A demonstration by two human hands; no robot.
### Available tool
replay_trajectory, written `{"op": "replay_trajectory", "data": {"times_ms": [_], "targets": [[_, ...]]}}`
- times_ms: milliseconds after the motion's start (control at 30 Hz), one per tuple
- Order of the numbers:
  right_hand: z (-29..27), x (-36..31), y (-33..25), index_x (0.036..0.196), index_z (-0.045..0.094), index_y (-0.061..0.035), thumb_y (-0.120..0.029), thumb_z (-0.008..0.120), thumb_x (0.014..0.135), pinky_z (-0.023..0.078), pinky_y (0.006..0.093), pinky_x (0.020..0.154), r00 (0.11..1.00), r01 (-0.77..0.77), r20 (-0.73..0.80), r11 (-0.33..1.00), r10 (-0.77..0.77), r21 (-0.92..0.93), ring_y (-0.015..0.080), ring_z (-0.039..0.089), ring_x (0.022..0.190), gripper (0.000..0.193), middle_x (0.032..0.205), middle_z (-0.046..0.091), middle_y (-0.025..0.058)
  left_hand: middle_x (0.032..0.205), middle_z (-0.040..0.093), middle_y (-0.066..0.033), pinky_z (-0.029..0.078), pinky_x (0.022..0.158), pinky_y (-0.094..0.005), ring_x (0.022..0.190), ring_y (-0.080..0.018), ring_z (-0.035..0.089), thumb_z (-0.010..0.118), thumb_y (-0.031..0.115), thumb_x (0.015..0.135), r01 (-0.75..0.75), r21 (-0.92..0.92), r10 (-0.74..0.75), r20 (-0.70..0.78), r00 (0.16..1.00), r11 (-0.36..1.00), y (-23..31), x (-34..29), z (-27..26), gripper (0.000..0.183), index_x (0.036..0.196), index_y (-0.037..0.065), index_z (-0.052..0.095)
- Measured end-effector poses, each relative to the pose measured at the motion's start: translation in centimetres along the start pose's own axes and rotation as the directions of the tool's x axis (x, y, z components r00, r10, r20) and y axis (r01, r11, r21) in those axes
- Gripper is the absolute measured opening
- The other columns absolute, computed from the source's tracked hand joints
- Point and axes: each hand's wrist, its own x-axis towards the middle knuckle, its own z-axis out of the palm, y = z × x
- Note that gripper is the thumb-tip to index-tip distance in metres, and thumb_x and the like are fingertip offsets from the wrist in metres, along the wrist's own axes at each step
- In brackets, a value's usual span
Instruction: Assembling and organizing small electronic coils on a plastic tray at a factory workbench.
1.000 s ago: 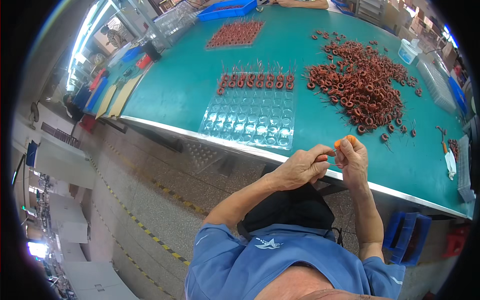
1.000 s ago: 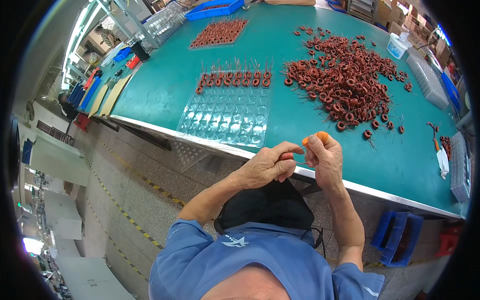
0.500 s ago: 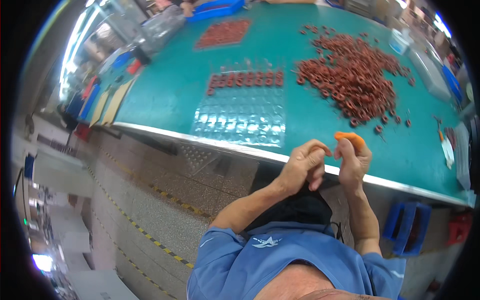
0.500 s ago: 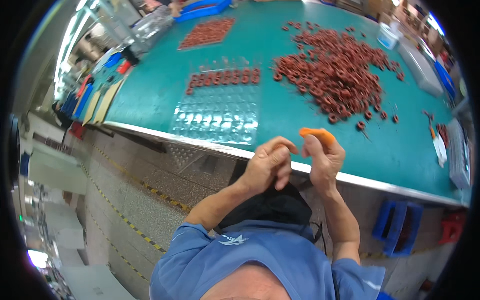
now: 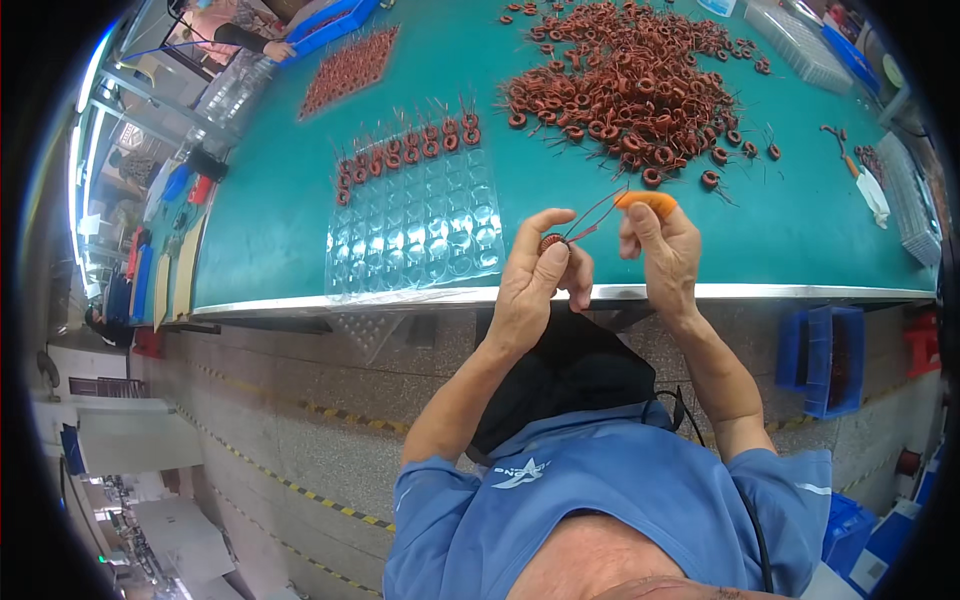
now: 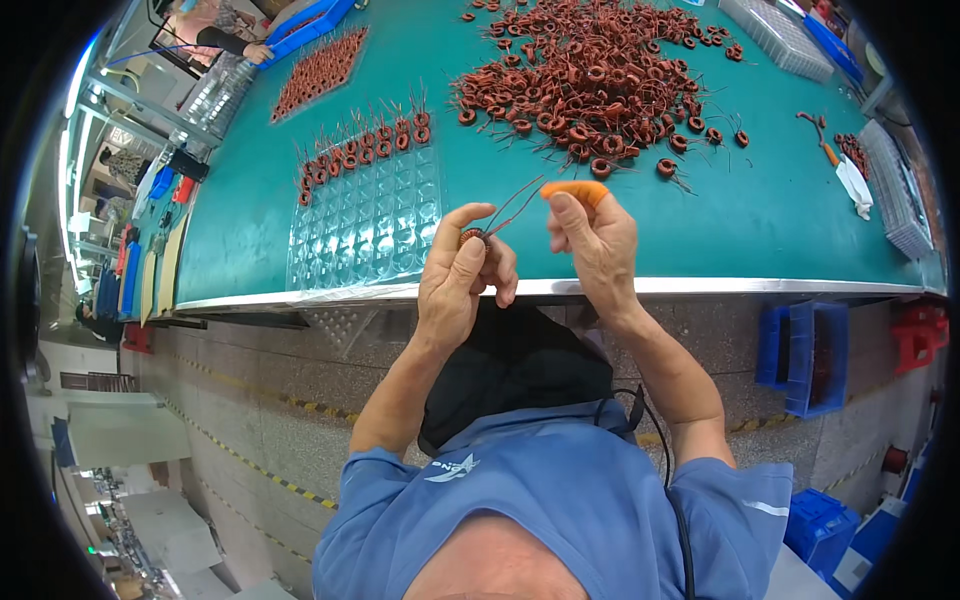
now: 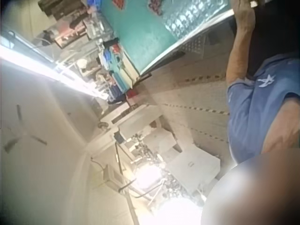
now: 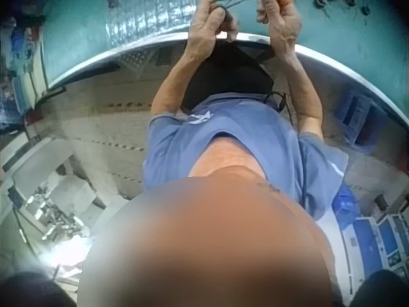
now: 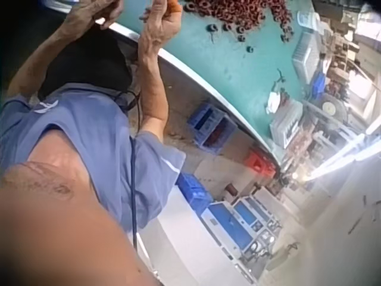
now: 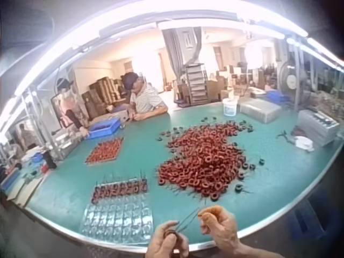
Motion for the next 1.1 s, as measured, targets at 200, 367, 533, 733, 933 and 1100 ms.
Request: {"op": "replay_trajectory", "data": {"times_ms": [200, 367, 533, 733, 933, 1100], "targets": [[0.8, -1.2, -0.5, 0.091, 0.065, 0.0006, -0.022, 0.061, 0.095, 0.037, 0.0189, 0.045, 0.963, -0.19, 0.202, 0.981, 0.18, 0.027, 0.0061, 0.05, 0.051, 0.023, 0.063, 0.057, 0.0011, 0.082, 0.062, -0.0145, 0.051, 0.062, -0.0355, 0.07, -0.0264, 0.064, 0.055, 0.015, 0.097, -0.17, 0.767, 0.175, 0.076, 0.982, 0.619, 0.3, 0.9, -0.8, 0.033, 0.124, 0.003, 0.042], [0.1, -0.3, -0.6, 0.087, 0.064, -0.002, -0.022, 0.062, 0.094, 0.036, 0.0182, 0.047, 0.905, -0.356, 0.277, 0.93, 0.321, 0.086, 0.0056, 0.049, 0.05, 0.022, 0.064, 0.057, 0.0002, 0.09, 0.062, -0.0158, 0.053, 0.069, -0.0396, 0.081, -0.0336, 0.065, 0.063, 0.012, 0.09, -0.328, 0.786, 0.078, 0.339, 0.938, 0.524, 3.5, 1.9, -1.6, 0.039, 0.125, 0.006, 0.045], [-0.2, 0.2, -0.4, 0.086, 0.063, -0.0032, -0.025, 0.063, 0.093, 0.037, 0.0176, 0.047, 0.815, -0.51, 0.388, 0.85, 0.43, 0.129, 0.0049, 0.049, 0.051, 0.023, 0.066, 0.057, -0.0004, 0.088, 0.054, -0.0124, 0.052, 0.064, -0.0423, 0.075, -0.0338, 0.061, 0.065, 0.014, 0.086, -0.493, 0.814, -0.017, 0.523, 0.852, 0.306, 5.5, 2.0, -1.6, 0.042, 0.123, 0.01, 0.047], [-0.5, 0.5, 0.0, 0.087, 0.061, -0.0031, -0.024, 0.064, 0.092, 0.036, 0.0167, 0.045, 0.778, -0.554, 0.412, 0.827, 0.474, 0.094, 0.004, 0.048, 0.05, 0.021, 0.066, 0.057, -0.0006, 0.083, 0.052, -0.0108, 0.054, 0.06, -0.0372, 0.072, -0.0285, 0.062, 0.06, 0.016, 0.089, -0.604, 0.797, -0.153, 0.6, 0.785, 0.026, 5.7, 2.3, -1.9, 0.028, 0.114, 0.008, 0.049], [-0.5, 0.2, 0.2, 0.084, 0.061, -0.0029, -0.019, 0.066, 0.09, 0.036, 0.0167, 0.045, 0.766, -0.547, 0.38, 0.836, 0.518, -0.037, 0.0034, 0.048, 0.05, 0.018, 0.064, 0.056, -0.0014, 0.076, 0.05, -0.0098, 0.053, 0.056, -0.0348, 0.064, -0.0245, 0.062, 0.053, 0.011, 0.084, -0.667, 0.701, -0.177, 0.644, 0.744, -0.253, 4.4, 1.4, -1.8, 0.013, 0.092, 0.003, 0.048], [-0.2, 0.0, -1.0, 0.084, 0.061, -0.0026, -0.02, 0.065, 0.09, 0.036, 0.0169, 0.045, 0.814, -0.449, 0.336, 0.88, 0.473, -0.152, 0.0031, 0.047, 0.05, 0.019, 0.063, 0.055, -0.0019, 0.075, 0.05, -0.0092, 0.051, 0.056, -0.033, 0.063, -0.0218, 0.062, 0.054, 0.012, 0.084, -0.638, 0.728, -0.116, 0.631, 0.767, -0.25, 3.9, 1.0, -1.6, 0.012, 0.09, 0.004, 0.048]]}}
